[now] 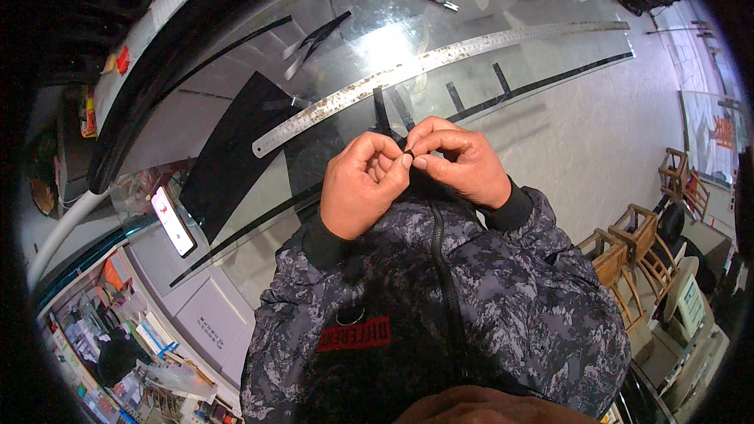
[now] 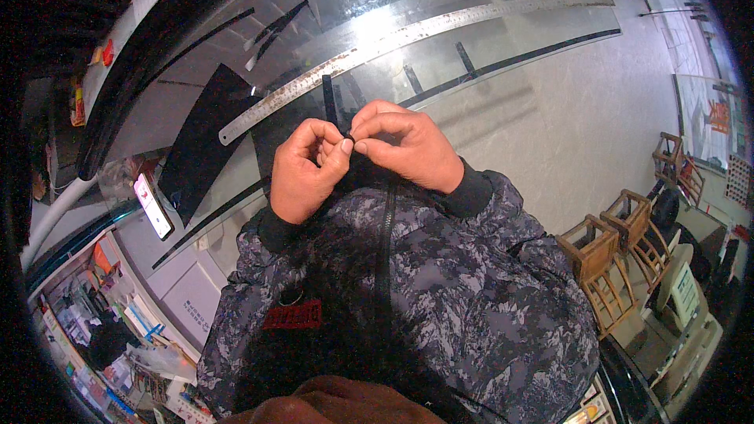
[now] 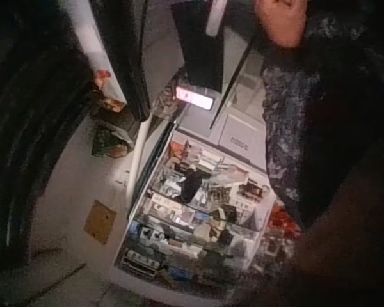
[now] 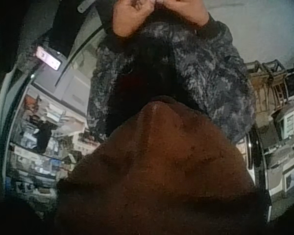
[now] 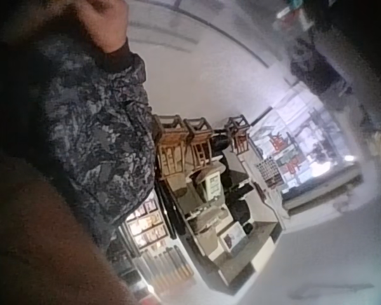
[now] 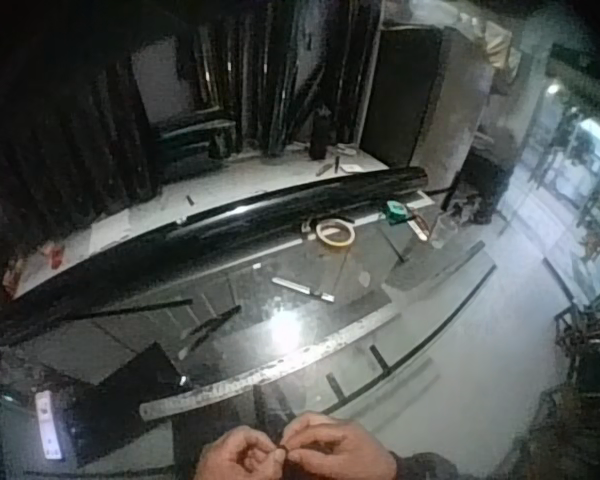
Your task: The person assembles small black plastic components on a glass table, then measures and marks a black sheet using a metal ruler and a utility knife. The person handles the components and sheet directly with their hands.
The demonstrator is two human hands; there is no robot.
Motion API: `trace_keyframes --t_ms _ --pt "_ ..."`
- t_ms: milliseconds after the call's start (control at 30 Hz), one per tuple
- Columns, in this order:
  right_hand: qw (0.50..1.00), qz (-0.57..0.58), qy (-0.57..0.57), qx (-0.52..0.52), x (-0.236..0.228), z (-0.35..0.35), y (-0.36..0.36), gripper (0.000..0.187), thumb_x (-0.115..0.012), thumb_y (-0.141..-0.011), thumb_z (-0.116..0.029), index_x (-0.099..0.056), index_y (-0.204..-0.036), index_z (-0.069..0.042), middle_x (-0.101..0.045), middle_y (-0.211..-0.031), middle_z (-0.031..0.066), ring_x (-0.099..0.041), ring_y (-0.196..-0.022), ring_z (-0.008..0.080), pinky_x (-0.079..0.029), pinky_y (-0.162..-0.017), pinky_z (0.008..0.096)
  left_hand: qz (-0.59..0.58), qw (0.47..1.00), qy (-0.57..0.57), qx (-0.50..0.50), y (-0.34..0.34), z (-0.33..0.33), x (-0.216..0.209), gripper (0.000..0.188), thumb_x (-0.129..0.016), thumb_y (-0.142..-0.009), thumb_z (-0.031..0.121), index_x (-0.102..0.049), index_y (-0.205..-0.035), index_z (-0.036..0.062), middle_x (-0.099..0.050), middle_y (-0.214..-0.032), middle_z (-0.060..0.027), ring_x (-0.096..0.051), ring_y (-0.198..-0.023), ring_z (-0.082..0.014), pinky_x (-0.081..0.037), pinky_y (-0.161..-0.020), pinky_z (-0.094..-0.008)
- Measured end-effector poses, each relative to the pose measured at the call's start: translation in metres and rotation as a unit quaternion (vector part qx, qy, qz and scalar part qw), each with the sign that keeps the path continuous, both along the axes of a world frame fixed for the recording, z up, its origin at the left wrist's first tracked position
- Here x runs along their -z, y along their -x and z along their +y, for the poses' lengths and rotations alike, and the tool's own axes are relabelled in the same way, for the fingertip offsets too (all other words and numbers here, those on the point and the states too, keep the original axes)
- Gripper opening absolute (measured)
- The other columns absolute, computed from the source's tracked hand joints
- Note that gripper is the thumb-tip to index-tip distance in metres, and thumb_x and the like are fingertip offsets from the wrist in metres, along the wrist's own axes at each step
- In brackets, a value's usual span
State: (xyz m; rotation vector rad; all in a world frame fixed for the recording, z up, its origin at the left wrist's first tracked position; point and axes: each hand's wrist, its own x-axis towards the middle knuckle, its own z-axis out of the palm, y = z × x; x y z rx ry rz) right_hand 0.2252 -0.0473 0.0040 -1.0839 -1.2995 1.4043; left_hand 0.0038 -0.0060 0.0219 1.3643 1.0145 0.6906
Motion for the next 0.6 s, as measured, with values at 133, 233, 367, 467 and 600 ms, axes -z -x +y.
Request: trace_keyframes --t_ms 133,233,367,467,600 --pt "1.0 0.01 0.018 -0.004 -0.0006 -0.0004 -0.0017 0.013 -0.075 -0.099 0.006 -0.079 -0.111 0.002 -0.069 -0.122 0.0091 -0.065 -0.115 0.0171 -0.052 -0.099 0.0298 0.001 1.0 -0.002 0.003 0.0003 -0.0005 -0.001 0.013 -0.082 -0.1 0.005 -0.069 -0.103 0.0002 -0.068 -0.089 0.0026 -0.06 -0.076 -0.0011 -0.053 -0.068 -0.0227" --pt "0.999 0.024 0.024 -0.003 -0.0004 -0.0007 -0.0019 0.013 -0.075 -0.1 0.007 -0.079 -0.111 0.002 -0.069 -0.122 0.009 -0.065 -0.115 0.0165 -0.052 -0.099 0.0295 0.011 1.0 -0.01 0.005 -0.0003 -0.0009 -0.0029 0.014 -0.082 -0.099 0.005 -0.07 -0.102 0.0006 -0.068 -0.088 0.0015 -0.061 -0.076 -0.0018 -0.054 -0.068 -0.0237" --pt "1.0 0.028 0.014 -0.003 0.0 -0.0007 -0.0017 0.012 -0.075 -0.1 0.006 -0.079 -0.111 0.003 -0.069 -0.122 0.0092 -0.065 -0.115 0.0166 -0.052 -0.099 0.0298 0.059 0.997 -0.043 0.002 -0.0014 -0.001 -0.006 0.015 -0.084 -0.097 0.008 -0.071 -0.1 0.0017 -0.069 -0.087 -0.0025 -0.065 -0.073 -0.0048 -0.056 -0.067 -0.0263" --pt "1.0 0.013 0.012 -0.003 -0.0011 -0.0014 -0.0026 0.013 -0.074 -0.1 0.007 -0.079 -0.112 0.003 -0.069 -0.122 0.0093 -0.065 -0.115 0.0172 -0.052 -0.099 0.0302 0.082 0.992 -0.096 -0.005 -0.002 -0.0018 -0.0079 0.016 -0.085 -0.095 0.01 -0.071 -0.098 0.0027 -0.071 -0.087 -0.0062 -0.068 -0.07 -0.0094 -0.057 -0.067 -0.0289" --pt "1.0 0.004 0.009 0.004 -0.0024 -0.0009 -0.0015 0.013 -0.074 -0.1 0.007 -0.079 -0.111 0.003 -0.069 -0.122 0.0095 -0.065 -0.116 0.0177 -0.052 -0.101 0.0308 0.101 0.986 -0.135 -0.011 -0.0049 -0.0014 -0.0076 0.015 -0.085 -0.094 0.009 -0.071 -0.097 0.0028 -0.069 -0.088 -0.0057 -0.067 -0.07 -0.0113 -0.056 -0.067 -0.0288"
